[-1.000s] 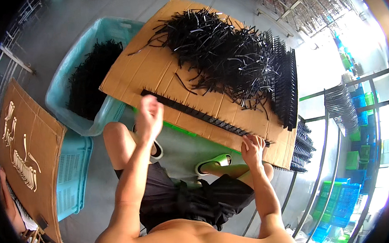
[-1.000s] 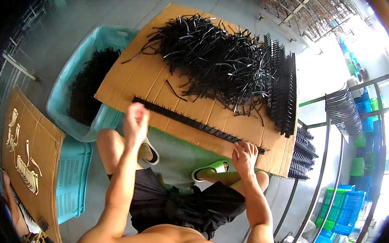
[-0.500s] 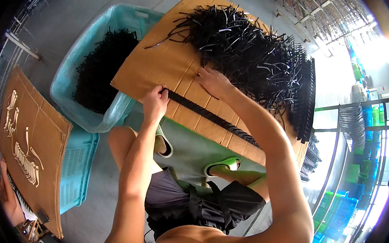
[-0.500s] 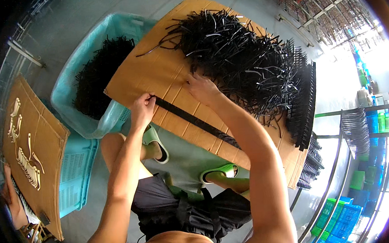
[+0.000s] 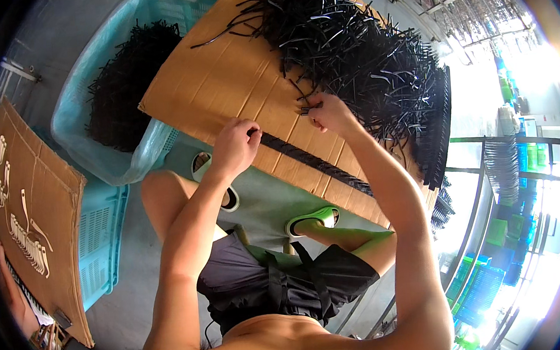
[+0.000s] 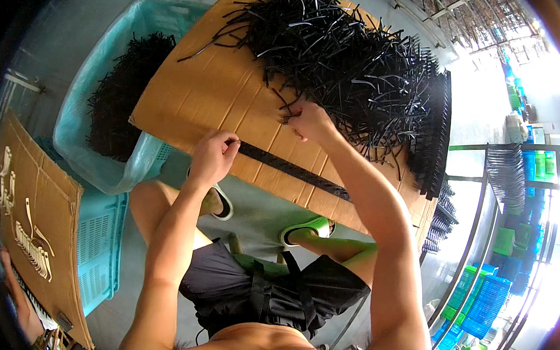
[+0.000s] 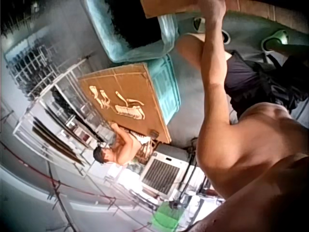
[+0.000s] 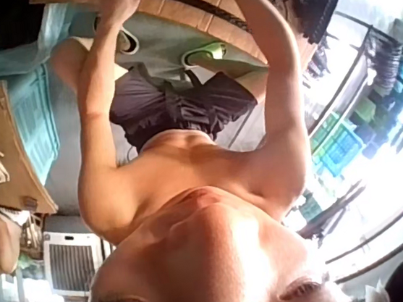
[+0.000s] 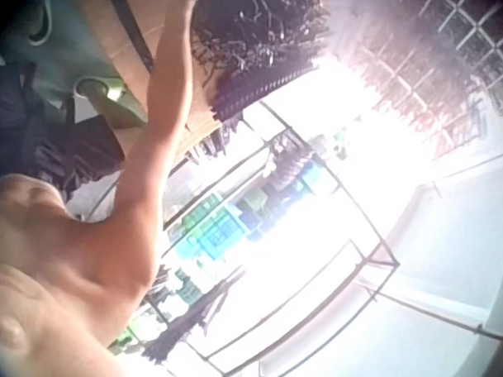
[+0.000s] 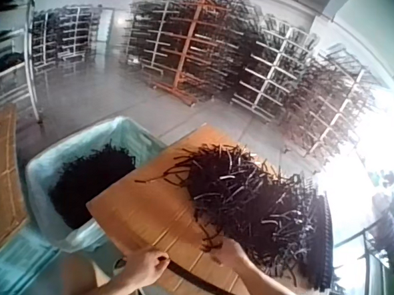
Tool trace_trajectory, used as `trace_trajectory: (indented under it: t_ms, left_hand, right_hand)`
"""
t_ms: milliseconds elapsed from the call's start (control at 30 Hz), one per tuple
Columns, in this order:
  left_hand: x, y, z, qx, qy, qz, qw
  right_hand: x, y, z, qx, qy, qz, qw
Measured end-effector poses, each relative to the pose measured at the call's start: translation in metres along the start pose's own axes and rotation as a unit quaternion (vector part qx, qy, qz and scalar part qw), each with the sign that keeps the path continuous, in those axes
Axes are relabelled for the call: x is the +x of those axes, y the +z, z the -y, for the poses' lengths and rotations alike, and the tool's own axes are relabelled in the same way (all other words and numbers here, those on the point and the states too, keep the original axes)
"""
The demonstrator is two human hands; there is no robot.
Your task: The person inserts black plastic hooks into slots on a long black plastic bar, repeating the process to assemble multiple hangers. The person works by hand, placing each hook into the bar and arranging the finished units on a cardboard surface.
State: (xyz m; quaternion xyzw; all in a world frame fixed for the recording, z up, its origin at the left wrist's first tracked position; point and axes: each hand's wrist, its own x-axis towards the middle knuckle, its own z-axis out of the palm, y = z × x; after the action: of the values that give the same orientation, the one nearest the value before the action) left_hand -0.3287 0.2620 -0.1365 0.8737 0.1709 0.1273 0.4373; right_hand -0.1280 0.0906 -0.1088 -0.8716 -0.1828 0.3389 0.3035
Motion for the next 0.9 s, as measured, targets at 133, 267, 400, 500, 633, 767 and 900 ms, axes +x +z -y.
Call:
trace_trajectory:
  t_ms: [133, 267, 400, 500, 633, 767, 900]
  left_hand:
    - [-0.001, 0.005, 0.003, -0.017, 0.001, -0.022, 1.000]
    - [-0.001, 0.013, 0.006, -0.006, 0.061, -0.074, 0.995]
    - [-0.001, 0.022, 0.007, -0.009, 0.042, -0.084, 0.996]
    - [0.002, 0.026, 0.009, -0.012, 0.090, -0.120, 0.989]
    - [0.005, 0.032, 0.013, 0.012, 0.114, -0.150, 0.982]
    - [0.010, 0.035, 0.015, -0.016, 0.051, -0.130, 0.990]
    - [0.021, 0.029, 0.018, -0.059, -0.018, -0.197, 0.978]
  right_hand:
    - [-0.009, 0.031, -0.012, -0.151, -0.023, -0.096, 0.984]
    - [-0.037, 0.034, -0.025, -0.302, -0.003, -0.081, 0.950]
    - [-0.065, 0.006, -0.052, -0.368, 0.055, -0.065, 0.926]
    - [-0.081, -0.019, -0.068, -0.379, 0.039, -0.096, 0.920]
    - [-0.102, -0.045, -0.063, -0.092, 0.059, -0.034, 0.993]
    - [-0.094, -0.049, -0.031, 0.253, -0.018, 0.088, 0.963]
    - [-0.057, -0.011, 0.003, 0.409, 0.006, 0.032, 0.912]
